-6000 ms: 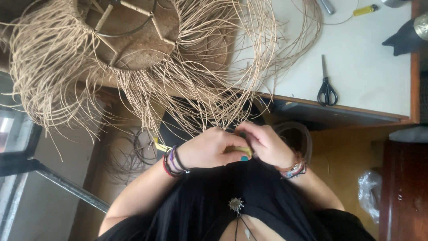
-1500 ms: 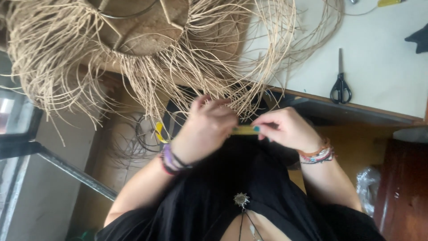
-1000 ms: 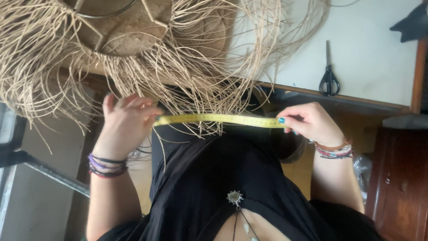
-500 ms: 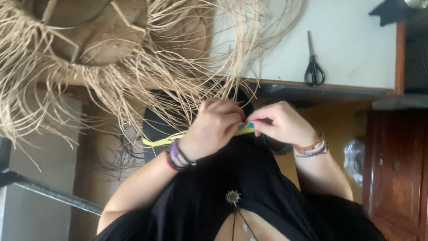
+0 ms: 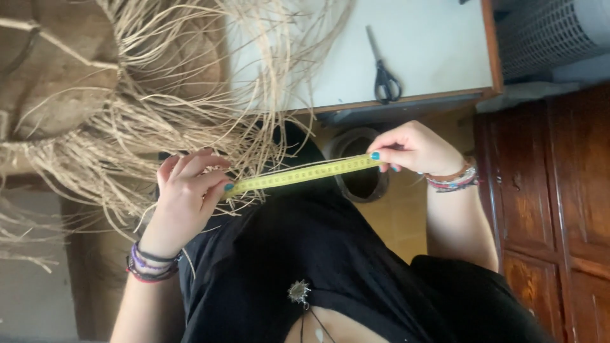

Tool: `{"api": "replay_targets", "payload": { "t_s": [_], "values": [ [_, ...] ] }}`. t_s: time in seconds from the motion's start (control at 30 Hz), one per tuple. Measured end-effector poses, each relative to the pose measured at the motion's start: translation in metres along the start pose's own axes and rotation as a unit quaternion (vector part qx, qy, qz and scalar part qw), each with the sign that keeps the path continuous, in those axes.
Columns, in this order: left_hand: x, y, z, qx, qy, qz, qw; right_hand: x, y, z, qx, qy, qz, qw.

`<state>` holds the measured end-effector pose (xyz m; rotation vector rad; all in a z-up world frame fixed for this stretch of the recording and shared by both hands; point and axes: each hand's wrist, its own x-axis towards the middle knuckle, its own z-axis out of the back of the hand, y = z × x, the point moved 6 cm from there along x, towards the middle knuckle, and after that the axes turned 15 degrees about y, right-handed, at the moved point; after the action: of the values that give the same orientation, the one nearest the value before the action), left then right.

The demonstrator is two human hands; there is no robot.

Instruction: The person repeatedly measures a bundle of natural fiber strands against a yellow tape measure and trims them to a uniform length using scissors. The trimmed strands are set aside on the table. The process is repeated multiple times throughout the clip.

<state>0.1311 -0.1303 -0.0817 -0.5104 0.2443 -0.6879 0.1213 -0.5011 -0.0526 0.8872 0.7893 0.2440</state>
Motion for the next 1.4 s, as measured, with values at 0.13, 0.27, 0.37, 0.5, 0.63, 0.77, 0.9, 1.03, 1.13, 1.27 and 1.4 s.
{"api": "replay_targets", "payload": {
  "t_s": [0.13, 0.27, 0.37, 0.5, 0.63, 0.77, 0.9, 1.03, 1.13, 1.27, 1.4],
  "values": [
    [0.018, -0.013, -0.019, 0.057, 0.021, 0.046, 0.997, -0.001, 0.011, -0.005, -0.006, -0.014, 0.022, 1.000],
    [0.056, -0.086, -0.013, 0.068, -0.051, -0.056, 0.995, 0.009, 0.024, -0.021, -0.039, 0.015, 0.052, 0.998],
    [0.080, -0.122, -0.037, -0.021, -0.021, -0.140, 0.990, 0.011, 0.030, -0.032, -0.072, 0.037, 0.075, 0.994],
    [0.095, -0.124, -0.082, -0.149, 0.064, -0.159, 0.974, 0.006, 0.032, -0.033, -0.088, 0.034, 0.089, 0.992],
    [0.096, -0.118, -0.073, -0.162, 0.057, -0.157, 0.973, -0.001, 0.025, -0.022, -0.021, 0.031, 0.073, 0.997],
    [0.096, -0.103, -0.072, -0.165, 0.062, -0.129, 0.976, -0.013, 0.004, -0.003, 0.006, -0.013, 0.063, 0.998],
    [0.094, -0.101, -0.058, -0.159, 0.043, -0.141, 0.976, -0.023, -0.009, 0.005, 0.051, -0.044, 0.064, 0.996],
    [0.093, -0.098, -0.056, -0.161, 0.042, -0.146, 0.975, -0.028, -0.009, 0.009, 0.054, -0.058, 0.054, 0.995],
    [0.092, -0.096, -0.053, -0.141, 0.037, -0.143, 0.979, -0.031, -0.010, 0.011, 0.048, -0.058, 0.055, 0.996],
    [0.090, -0.093, -0.050, -0.131, 0.038, -0.145, 0.980, -0.037, -0.010, 0.016, 0.025, -0.062, 0.045, 0.997],
    [0.088, -0.085, -0.052, -0.121, 0.044, -0.156, 0.979, -0.045, -0.014, 0.020, 0.027, -0.067, 0.033, 0.997]
  ]
}}
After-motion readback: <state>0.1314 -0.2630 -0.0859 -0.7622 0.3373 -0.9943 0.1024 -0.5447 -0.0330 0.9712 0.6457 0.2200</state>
